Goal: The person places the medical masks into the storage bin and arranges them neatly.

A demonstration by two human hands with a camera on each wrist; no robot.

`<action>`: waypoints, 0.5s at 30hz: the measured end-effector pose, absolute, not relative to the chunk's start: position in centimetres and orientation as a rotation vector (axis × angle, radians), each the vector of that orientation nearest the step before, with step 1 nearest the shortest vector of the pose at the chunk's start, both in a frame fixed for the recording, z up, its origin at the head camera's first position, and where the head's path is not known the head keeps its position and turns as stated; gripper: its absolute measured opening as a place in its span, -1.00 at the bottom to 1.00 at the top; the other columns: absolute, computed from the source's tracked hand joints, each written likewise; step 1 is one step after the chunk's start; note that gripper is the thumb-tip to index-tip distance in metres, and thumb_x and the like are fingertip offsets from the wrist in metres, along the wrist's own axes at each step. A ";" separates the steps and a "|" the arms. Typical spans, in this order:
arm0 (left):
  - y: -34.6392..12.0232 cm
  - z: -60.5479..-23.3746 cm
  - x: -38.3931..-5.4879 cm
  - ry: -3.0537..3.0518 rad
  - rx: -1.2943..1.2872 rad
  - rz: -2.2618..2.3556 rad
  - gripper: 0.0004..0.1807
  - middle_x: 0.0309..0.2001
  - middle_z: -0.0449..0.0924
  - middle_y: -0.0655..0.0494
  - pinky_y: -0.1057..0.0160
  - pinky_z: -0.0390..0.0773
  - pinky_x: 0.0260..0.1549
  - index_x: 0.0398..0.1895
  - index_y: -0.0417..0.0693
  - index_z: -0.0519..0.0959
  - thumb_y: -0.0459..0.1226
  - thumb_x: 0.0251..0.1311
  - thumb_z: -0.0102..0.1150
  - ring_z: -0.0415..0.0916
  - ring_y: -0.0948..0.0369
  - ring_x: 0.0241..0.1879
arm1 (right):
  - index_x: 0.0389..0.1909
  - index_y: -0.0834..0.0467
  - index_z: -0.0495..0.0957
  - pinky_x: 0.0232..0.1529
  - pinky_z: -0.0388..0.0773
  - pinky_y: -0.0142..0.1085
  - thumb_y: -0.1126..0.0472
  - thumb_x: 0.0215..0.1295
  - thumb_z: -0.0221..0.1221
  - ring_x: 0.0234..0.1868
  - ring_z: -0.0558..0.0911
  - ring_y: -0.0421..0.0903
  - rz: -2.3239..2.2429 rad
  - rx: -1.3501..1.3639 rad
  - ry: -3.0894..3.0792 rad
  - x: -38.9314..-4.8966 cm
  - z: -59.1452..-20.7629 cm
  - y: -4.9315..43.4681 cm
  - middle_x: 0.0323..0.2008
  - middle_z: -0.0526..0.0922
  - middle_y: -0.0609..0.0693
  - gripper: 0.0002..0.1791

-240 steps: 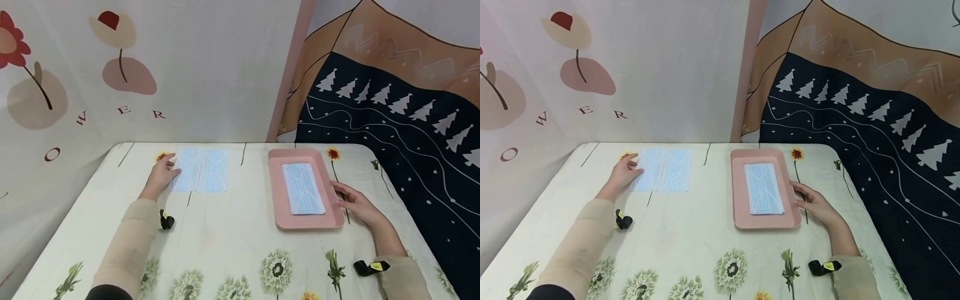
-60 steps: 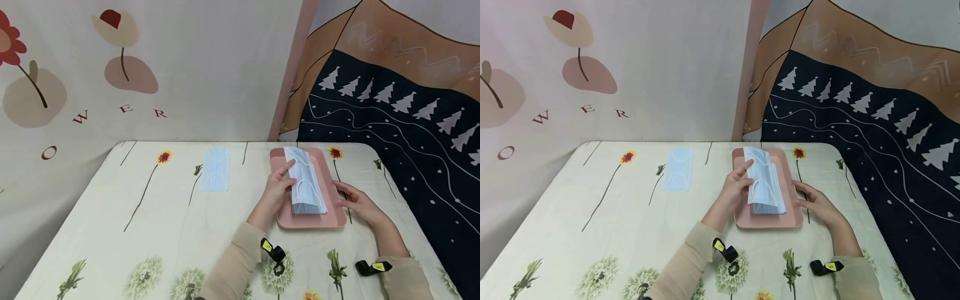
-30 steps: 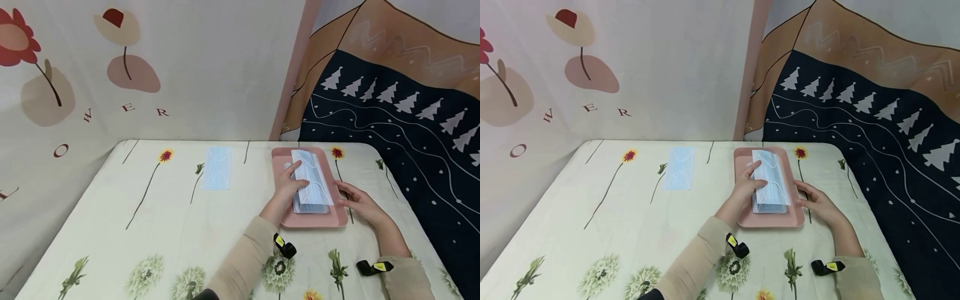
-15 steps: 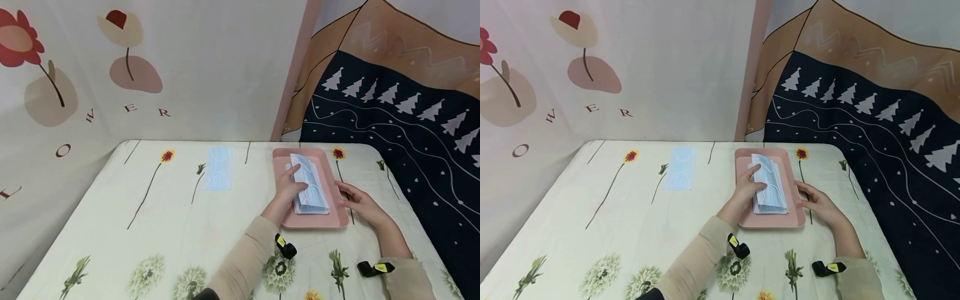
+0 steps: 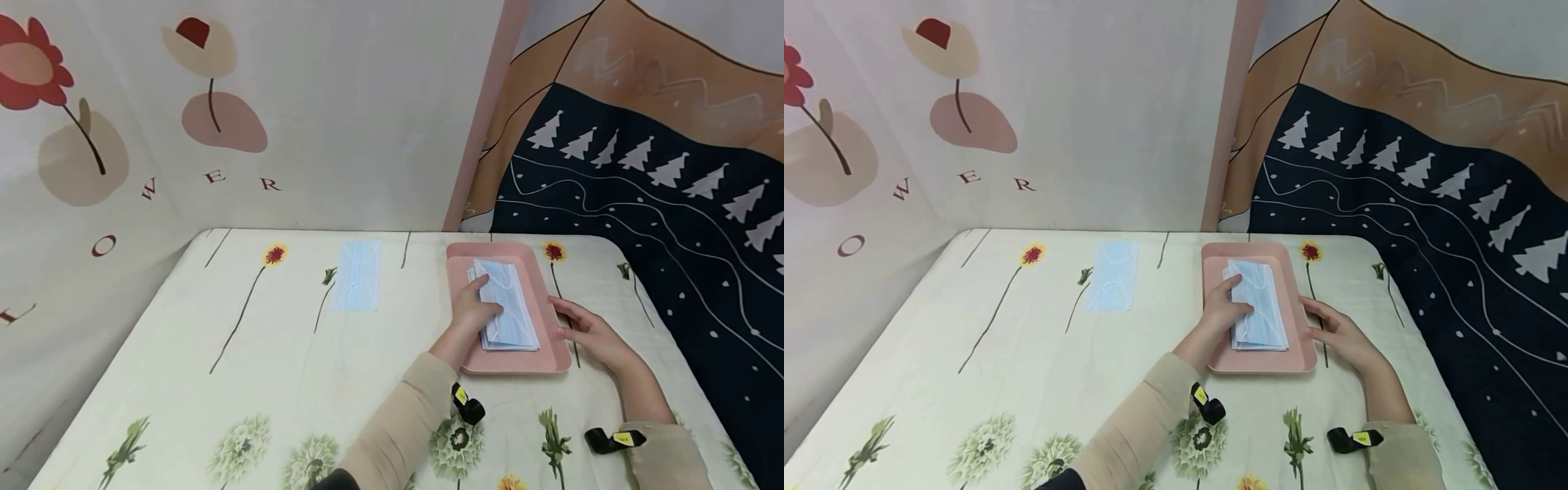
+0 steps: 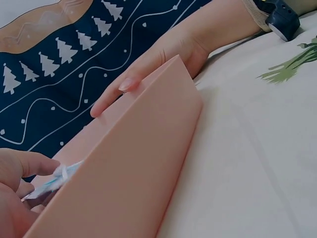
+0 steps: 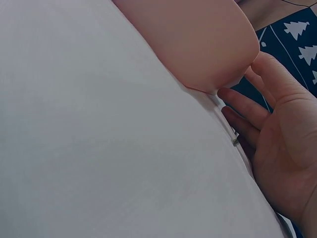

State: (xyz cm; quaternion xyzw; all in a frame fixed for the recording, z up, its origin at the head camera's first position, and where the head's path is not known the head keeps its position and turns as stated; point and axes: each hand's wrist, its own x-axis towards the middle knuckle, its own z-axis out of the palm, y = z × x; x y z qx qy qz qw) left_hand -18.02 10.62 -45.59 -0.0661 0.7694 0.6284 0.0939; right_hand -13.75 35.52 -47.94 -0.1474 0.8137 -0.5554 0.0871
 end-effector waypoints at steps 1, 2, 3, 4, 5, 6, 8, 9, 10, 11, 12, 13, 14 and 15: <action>10.6 -45.6 -18.0 2.290 -0.196 1.855 -0.24 0.31 0.35 0.03 0.09 0.24 0.24 0.28 0.08 0.45 -0.47 -0.10 0.39 0.18 0.03 0.34 | 0.42 0.27 0.14 0.10 0.21 -0.65 0.27 0.37 0.13 0.21 0.26 -0.50 -1.656 -0.440 2.424 -13.7 -47.9 35.5 0.36 0.26 0.03 -0.34; 10.6 -45.6 -18.0 2.299 -0.197 1.844 -0.25 0.31 0.35 0.02 0.09 0.25 0.24 0.28 0.08 0.45 -0.46 -0.09 0.38 0.18 0.02 0.33 | 0.42 0.27 0.14 0.10 0.21 -0.65 0.28 0.37 0.13 0.21 0.26 -0.50 -1.659 -0.440 2.422 -13.7 -47.9 35.5 0.35 0.26 0.02 -0.35; 10.6 -45.6 -18.0 2.309 -0.196 1.833 -0.25 0.30 0.35 0.01 0.09 0.27 0.23 0.28 0.07 0.45 -0.45 -0.08 0.38 0.19 0.02 0.33 | 0.42 0.27 0.14 0.10 0.21 -0.65 0.28 0.37 0.13 0.21 0.26 -0.50 -1.662 -0.439 2.421 -13.7 -47.9 35.5 0.35 0.26 0.02 -0.35; 10.7 -45.6 -18.0 2.319 -0.192 1.826 -0.26 0.30 0.36 0.00 0.09 0.28 0.22 0.28 0.06 0.45 -0.45 -0.07 0.37 0.20 0.01 0.33 | 0.42 0.27 0.14 0.10 0.21 -0.65 0.28 0.37 0.13 0.21 0.26 -0.50 -1.662 -0.437 2.420 -13.7 -47.9 35.5 0.36 0.25 0.03 -0.35; 10.7 -45.6 -17.9 2.330 -0.184 1.820 -0.27 0.30 0.36 -0.01 0.10 0.29 0.21 0.28 0.04 0.45 -0.46 -0.06 0.37 0.21 0.01 0.32 | 0.42 0.26 0.14 0.10 0.21 -0.65 0.28 0.37 0.13 0.21 0.26 -0.50 -1.661 -0.435 2.420 -13.7 -47.9 35.5 0.36 0.25 0.04 -0.35; 10.7 -45.6 -17.9 2.343 -0.174 1.812 -0.27 0.29 0.36 -0.02 0.11 0.30 0.21 0.29 0.03 0.44 -0.46 -0.05 0.36 0.21 0.01 0.32 | 0.42 0.26 0.14 0.10 0.21 -0.65 0.27 0.37 0.13 0.21 0.26 -0.50 -1.661 -0.433 2.421 -13.7 -47.9 35.5 0.36 0.25 0.04 -0.35; 10.6 -45.6 -17.8 2.375 -0.149 1.801 -0.29 0.28 0.38 -0.04 0.11 0.33 0.19 0.28 -0.02 0.45 -0.48 -0.05 0.35 0.23 0.00 0.31 | 0.43 0.25 0.14 0.10 0.21 -0.65 0.27 0.37 0.13 0.21 0.25 -0.50 -1.660 -0.430 2.421 -13.7 -48.0 35.5 0.36 0.25 0.02 -0.35; 10.6 -45.5 -17.7 2.390 -0.134 1.798 -0.30 0.27 0.39 -0.05 0.10 0.34 0.18 0.27 -0.05 0.45 -0.49 -0.05 0.34 0.25 -0.01 0.30 | 0.43 0.25 0.14 0.10 0.21 -0.65 0.27 0.37 0.13 0.21 0.25 -0.50 -1.658 -0.433 2.422 -13.7 -48.0 35.6 0.36 0.25 0.00 -0.35; 10.6 -45.5 -17.7 2.407 -0.117 1.791 -0.30 0.26 0.40 -0.05 0.10 0.35 0.17 0.27 -0.07 0.45 -0.50 -0.04 0.33 0.26 -0.02 0.29 | 0.42 0.26 0.14 0.10 0.22 -0.65 0.28 0.37 0.13 0.21 0.26 -0.50 -1.664 -0.442 2.419 -13.7 -48.0 35.6 0.35 0.26 -0.02 -0.35; 10.6 -45.5 -17.6 2.425 -0.101 1.785 -0.31 0.25 0.40 -0.06 0.10 0.36 0.17 0.26 -0.10 0.45 -0.50 -0.04 0.33 0.26 -0.02 0.29 | 0.42 0.26 0.14 0.10 0.22 -0.64 0.29 0.37 0.12 0.21 0.26 -0.49 -1.670 -0.452 2.415 -13.7 -48.0 35.6 0.34 0.27 -0.05 -0.35; 10.6 -45.5 -17.6 2.445 -0.088 1.775 -0.31 0.25 0.41 -0.07 0.10 0.37 0.16 0.26 -0.12 0.45 -0.51 -0.04 0.32 0.27 -0.03 0.28 | 0.42 0.28 0.14 0.11 0.22 -0.64 0.30 0.37 0.12 0.21 0.27 -0.48 -1.677 -0.465 2.410 -13.7 -48.1 35.6 0.33 0.28 -0.09 -0.35; 10.6 -45.5 -17.6 2.468 -0.076 1.759 -0.32 0.25 0.41 -0.07 0.10 0.37 0.16 0.26 -0.13 0.45 -0.52 -0.05 0.32 0.27 -0.03 0.28 | 0.42 0.29 0.14 0.11 0.22 -0.63 0.32 0.37 0.11 0.21 0.27 -0.48 -1.685 -0.480 2.404 -13.7 -48.1 35.6 0.31 0.29 -0.12 -0.36; 10.6 -45.5 -17.5 2.494 -0.058 1.736 -0.32 0.25 0.41 -0.08 0.11 0.37 0.16 0.26 -0.15 0.44 -0.52 -0.04 0.31 0.28 -0.03 0.28 | 0.42 0.30 0.13 0.11 0.22 -0.63 0.33 0.37 0.11 0.21 0.28 -0.47 -1.693 -0.494 2.398 -13.7 -48.1 35.6 0.30 0.30 -0.16 -0.36; 10.6 -45.5 -17.5 2.527 -0.040 1.708 -0.31 0.23 0.42 -0.09 0.12 0.38 0.15 0.26 -0.16 0.44 -0.52 -0.04 0.32 0.30 -0.02 0.26 | 0.42 0.31 0.13 0.12 0.23 -0.62 0.35 0.37 0.10 0.22 0.28 -0.46 -1.701 -0.507 2.391 -13.7 -48.1 35.6 0.28 0.30 -0.19 -0.36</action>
